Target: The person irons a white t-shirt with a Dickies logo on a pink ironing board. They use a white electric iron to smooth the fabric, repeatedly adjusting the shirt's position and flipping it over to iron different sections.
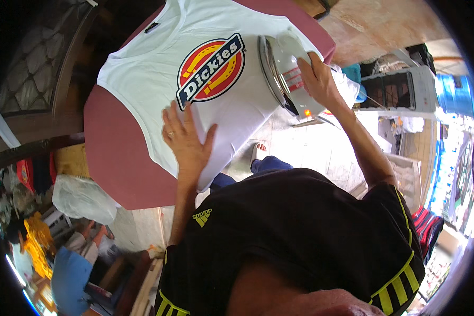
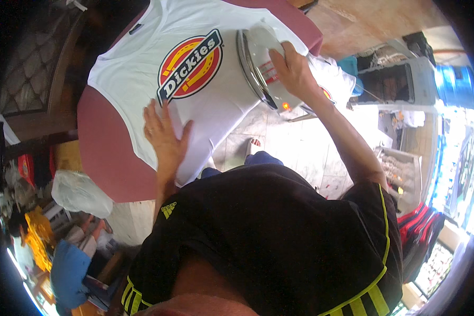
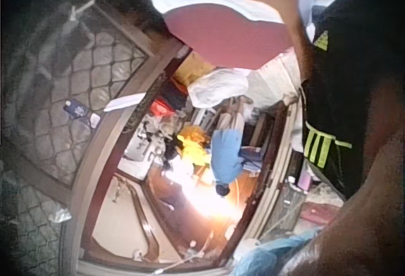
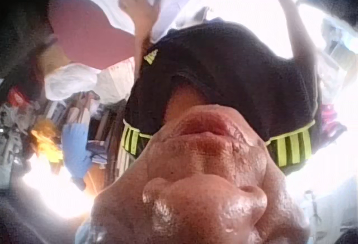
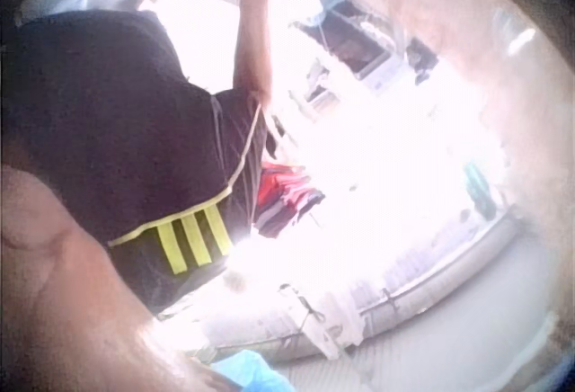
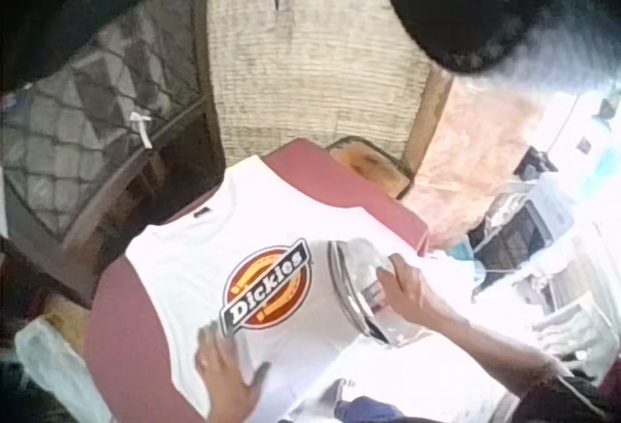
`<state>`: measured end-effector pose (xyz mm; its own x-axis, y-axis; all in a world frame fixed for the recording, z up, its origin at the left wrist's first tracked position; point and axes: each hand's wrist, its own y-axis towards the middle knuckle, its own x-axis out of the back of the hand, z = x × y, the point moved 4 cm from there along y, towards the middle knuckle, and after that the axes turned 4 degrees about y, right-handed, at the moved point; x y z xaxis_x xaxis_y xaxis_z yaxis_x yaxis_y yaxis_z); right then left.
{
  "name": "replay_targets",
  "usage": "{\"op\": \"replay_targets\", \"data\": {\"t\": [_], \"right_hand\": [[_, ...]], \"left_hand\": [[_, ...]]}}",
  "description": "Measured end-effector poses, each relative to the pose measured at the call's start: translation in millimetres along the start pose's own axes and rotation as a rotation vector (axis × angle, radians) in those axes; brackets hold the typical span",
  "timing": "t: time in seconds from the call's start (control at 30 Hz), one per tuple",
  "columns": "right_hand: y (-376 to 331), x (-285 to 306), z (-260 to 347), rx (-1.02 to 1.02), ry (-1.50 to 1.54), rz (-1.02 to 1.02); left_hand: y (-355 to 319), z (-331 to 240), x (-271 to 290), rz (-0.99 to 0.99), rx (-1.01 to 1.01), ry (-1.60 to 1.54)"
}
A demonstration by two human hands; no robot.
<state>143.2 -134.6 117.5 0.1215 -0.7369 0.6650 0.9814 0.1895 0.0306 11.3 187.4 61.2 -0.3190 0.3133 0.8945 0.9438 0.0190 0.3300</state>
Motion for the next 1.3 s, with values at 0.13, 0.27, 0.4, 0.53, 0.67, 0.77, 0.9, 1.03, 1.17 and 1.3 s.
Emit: {"op": "replay_targets", "data": {"t": [0.13,0.27,0.4,0.53,0.67,0.77,0.9,1.03,1.17,1.3], "right_hand": [[60,-3,7,0.916,-0.546,-0.262],[83,4,-27,0.737,-0.348,-0.128],[53,23,-25,0.613,-0.371,-0.137],[52,54,-42,-0.113,0.129,0.059],[73,105,-58,-0.266,0.286,0.028],[109,138,-64,-0.256,0.297,-0.018],[193,158,-86,-0.171,0.215,-0.008],[271,155,-95,-0.111,0.066,0.05],[325,140,-117,-0.109,0.139,0.094],[353,129,-135,-0.035,0.225,0.109]], "left_hand": [[-15,-19,-23,0.078,0.109,0.184],[-10,-21,-22,0.097,0.137,0.19],[-12,-22,-21,0.134,0.164,0.218],[-10,-23,-27,0.106,0.15,0.194],[-3,-28,-23,0.162,0.182,0.207],[1,-33,-21,0.226,0.248,0.256],[-1,-26,-22,0.147,0.231,0.284],[-5,-20,-25,0.108,0.269,0.299],[-5,-22,-19,0.031,0.343,0.28],[-13,-21,-18,-0.05,0.474,0.298]]}}
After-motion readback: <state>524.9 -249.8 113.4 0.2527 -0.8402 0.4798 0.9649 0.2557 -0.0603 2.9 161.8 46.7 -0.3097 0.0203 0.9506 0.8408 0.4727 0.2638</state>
